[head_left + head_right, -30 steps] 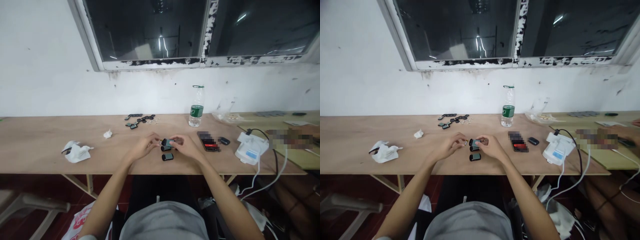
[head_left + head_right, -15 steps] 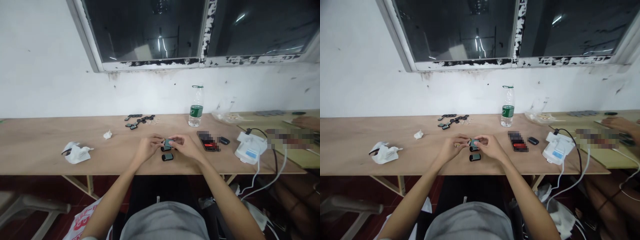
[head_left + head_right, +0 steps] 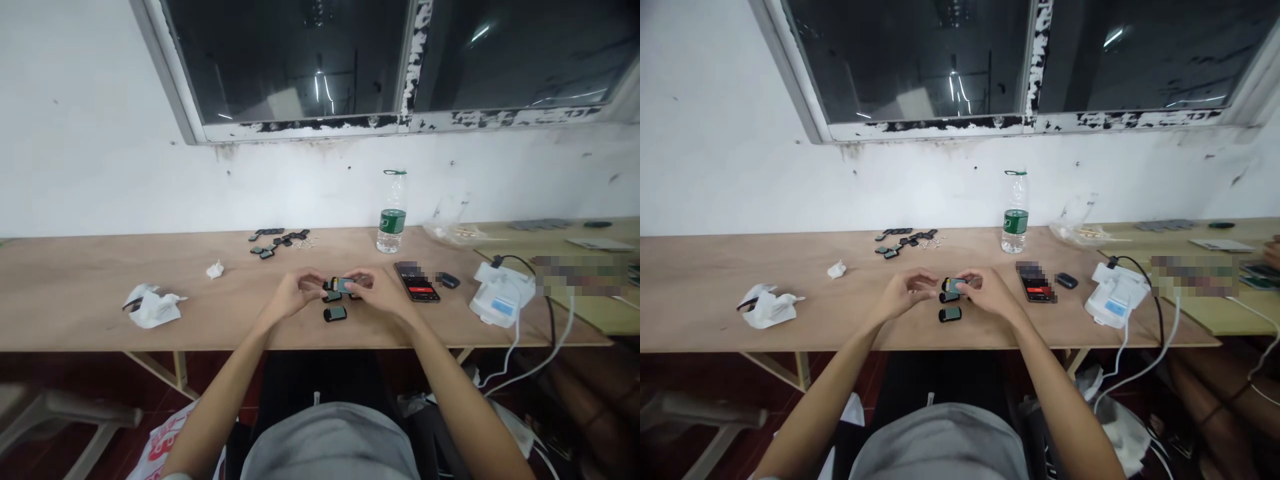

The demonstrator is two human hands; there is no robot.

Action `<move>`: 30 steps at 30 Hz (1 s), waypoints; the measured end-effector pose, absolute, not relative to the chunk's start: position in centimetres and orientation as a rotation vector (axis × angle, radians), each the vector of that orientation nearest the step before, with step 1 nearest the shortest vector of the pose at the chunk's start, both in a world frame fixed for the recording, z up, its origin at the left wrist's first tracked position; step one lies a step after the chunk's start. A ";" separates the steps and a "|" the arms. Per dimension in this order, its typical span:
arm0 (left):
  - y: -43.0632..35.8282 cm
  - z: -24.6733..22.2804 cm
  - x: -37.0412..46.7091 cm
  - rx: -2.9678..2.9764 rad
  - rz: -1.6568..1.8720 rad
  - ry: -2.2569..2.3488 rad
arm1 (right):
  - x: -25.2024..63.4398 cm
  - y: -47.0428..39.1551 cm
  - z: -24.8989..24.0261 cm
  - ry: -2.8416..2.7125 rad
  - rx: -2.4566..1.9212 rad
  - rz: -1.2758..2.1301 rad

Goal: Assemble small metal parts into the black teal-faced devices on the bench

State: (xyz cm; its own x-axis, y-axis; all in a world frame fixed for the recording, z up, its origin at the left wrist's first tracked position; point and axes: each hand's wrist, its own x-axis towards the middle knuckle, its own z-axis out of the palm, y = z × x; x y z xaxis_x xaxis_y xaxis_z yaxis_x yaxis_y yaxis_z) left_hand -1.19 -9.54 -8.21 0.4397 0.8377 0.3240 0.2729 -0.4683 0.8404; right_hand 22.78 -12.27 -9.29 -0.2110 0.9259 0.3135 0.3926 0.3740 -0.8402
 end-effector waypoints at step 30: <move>-2.3 -11.5 -9.5 2.291 0.333 1.389 | 26.0 -11.2 -10.6 -1.991 -1.664 0.534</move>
State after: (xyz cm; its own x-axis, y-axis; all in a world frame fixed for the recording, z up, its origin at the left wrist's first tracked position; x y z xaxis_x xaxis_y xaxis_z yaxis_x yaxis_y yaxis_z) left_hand -9.51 -2.30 -11.47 0.4671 0.8839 -0.0210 0.7784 -0.3998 0.4840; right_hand 26.04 -11.22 -10.56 -0.1391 0.9834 0.1166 0.7929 0.1811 -0.5818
